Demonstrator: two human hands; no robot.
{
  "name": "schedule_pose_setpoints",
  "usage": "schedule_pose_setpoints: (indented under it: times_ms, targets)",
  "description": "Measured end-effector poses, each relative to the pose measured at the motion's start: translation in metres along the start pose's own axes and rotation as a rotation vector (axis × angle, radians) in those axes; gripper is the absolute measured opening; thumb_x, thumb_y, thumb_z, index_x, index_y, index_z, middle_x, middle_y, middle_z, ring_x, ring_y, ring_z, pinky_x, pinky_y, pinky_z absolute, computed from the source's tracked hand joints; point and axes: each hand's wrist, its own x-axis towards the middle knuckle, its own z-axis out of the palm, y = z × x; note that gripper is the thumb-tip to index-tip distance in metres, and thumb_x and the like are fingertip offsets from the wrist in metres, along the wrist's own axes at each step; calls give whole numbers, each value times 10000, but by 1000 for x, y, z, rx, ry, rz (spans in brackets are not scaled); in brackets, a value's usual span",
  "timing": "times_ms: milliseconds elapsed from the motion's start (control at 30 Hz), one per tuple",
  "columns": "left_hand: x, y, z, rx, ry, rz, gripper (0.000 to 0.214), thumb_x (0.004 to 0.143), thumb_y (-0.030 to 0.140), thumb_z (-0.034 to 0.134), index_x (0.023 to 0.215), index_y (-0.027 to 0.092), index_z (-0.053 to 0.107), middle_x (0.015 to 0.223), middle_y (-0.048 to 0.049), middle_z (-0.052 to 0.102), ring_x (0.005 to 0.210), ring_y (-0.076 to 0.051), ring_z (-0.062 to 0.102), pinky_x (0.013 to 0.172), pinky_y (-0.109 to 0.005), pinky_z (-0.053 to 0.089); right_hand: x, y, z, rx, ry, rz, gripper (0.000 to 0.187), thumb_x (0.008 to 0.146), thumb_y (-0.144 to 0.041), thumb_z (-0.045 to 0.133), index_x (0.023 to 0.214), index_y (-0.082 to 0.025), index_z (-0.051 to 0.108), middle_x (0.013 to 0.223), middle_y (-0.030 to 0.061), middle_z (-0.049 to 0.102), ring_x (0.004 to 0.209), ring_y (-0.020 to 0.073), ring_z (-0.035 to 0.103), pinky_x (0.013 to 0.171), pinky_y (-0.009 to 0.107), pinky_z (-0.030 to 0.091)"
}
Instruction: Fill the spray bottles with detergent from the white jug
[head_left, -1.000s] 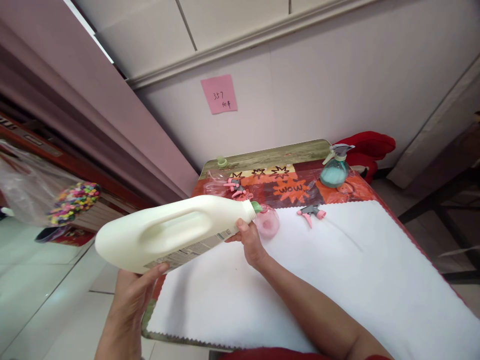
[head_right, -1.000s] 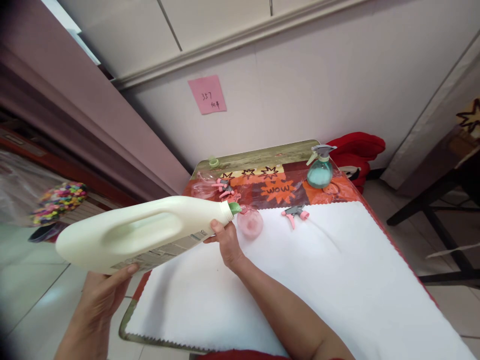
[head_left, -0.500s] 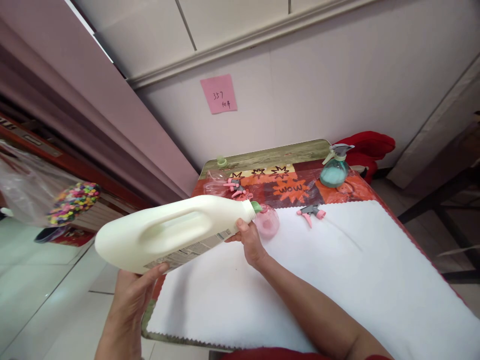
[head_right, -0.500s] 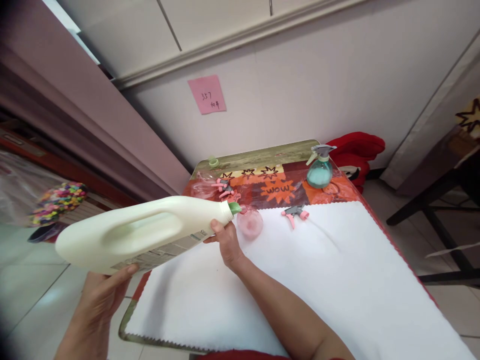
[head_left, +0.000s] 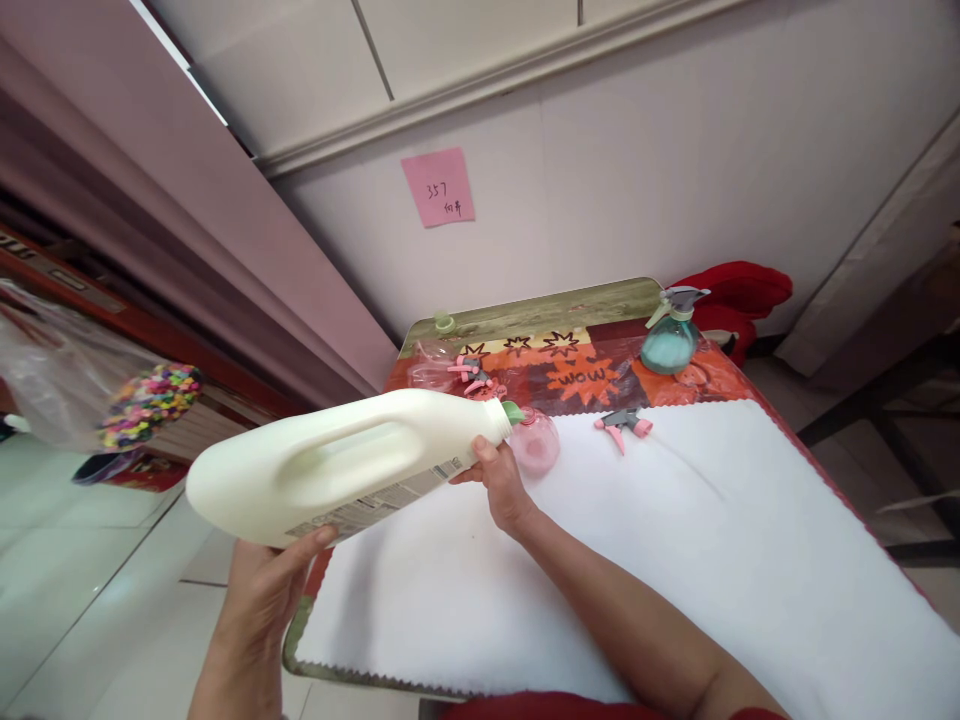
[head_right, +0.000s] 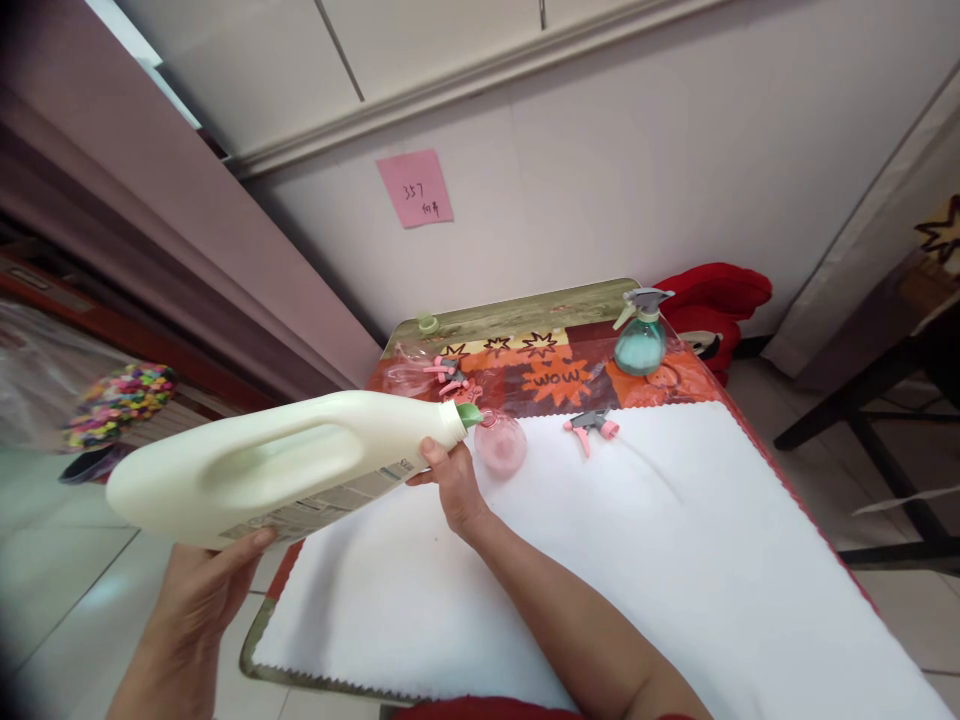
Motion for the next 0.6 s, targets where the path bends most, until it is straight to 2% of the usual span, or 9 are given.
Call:
schedule_pose_setpoints:
  times_ms: [600]
  targets:
    - [1,-1,-2,27,0,-1,832,524,187,904,1309,253,636,1163,-87,746,1143,-340,661,908,-407,594,0,2,-1,3,-2,6,648,805,-628,648,1238,-147,623,1081,129,733,921,257,709,635,336,636]
